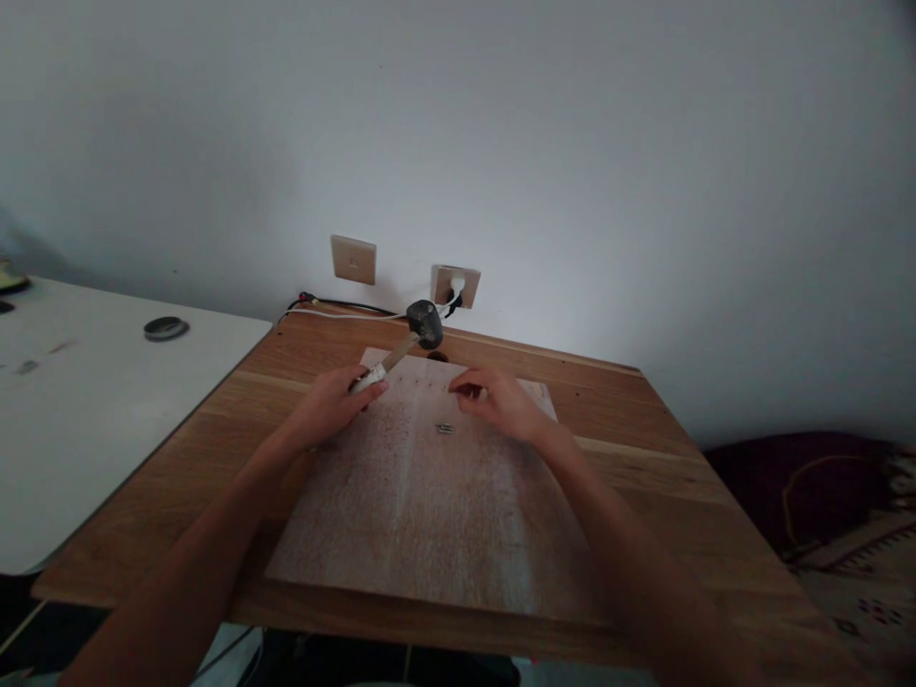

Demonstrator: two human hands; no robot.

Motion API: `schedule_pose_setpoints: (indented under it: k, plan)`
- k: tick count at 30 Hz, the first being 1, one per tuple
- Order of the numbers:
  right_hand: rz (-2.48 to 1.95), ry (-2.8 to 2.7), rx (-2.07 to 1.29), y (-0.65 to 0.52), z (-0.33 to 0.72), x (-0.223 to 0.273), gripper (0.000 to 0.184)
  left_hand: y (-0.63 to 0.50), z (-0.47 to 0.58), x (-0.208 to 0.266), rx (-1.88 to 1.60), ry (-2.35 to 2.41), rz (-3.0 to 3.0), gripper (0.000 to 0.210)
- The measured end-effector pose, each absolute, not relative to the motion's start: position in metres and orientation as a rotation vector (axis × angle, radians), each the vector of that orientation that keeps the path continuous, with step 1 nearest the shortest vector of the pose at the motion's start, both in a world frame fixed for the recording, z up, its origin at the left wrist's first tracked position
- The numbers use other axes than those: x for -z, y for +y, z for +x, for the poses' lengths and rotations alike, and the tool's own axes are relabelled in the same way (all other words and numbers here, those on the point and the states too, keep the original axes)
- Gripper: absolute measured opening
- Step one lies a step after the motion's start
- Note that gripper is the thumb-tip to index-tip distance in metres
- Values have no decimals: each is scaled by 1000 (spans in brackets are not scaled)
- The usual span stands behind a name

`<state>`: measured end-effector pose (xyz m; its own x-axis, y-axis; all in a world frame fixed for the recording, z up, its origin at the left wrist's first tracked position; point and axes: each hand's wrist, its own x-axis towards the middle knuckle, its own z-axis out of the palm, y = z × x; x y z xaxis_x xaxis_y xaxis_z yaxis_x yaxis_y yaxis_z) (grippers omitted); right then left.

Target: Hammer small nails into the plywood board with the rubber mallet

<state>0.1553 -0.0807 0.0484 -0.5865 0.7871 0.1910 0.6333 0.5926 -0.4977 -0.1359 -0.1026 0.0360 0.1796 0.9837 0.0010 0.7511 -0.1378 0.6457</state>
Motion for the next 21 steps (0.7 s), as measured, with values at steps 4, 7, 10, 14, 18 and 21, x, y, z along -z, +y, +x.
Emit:
schedule_pose_setpoints:
  k: [4, 7, 10, 14, 18, 21]
  plan:
    - [-1320, -2354, -455, -54, 147, -37, 20, -102, -138, -35, -601, 1628, 1940, 40]
    - [-1354, -2438, -367, -46, 140, -31, 22, -102, -139, -33, -606, 1616, 1943, 40]
    - [-1336, -2493, -358, -47, 140, -30, 23, -102, -139, -31, -591, 1613, 1947, 41]
    - [-1315, -2551, -329, -49, 140, -32, 25, -101, -138, -31, -571, 1592, 1957, 43]
    - [-1371, -2609, -247, -50, 139, -34, 23, -101, -137, -30, -568, 1573, 1989, 45]
    - [-1408, -2652, -245, -50, 137, -35, 23, -100, -136, -29, -552, 1559, 2005, 48]
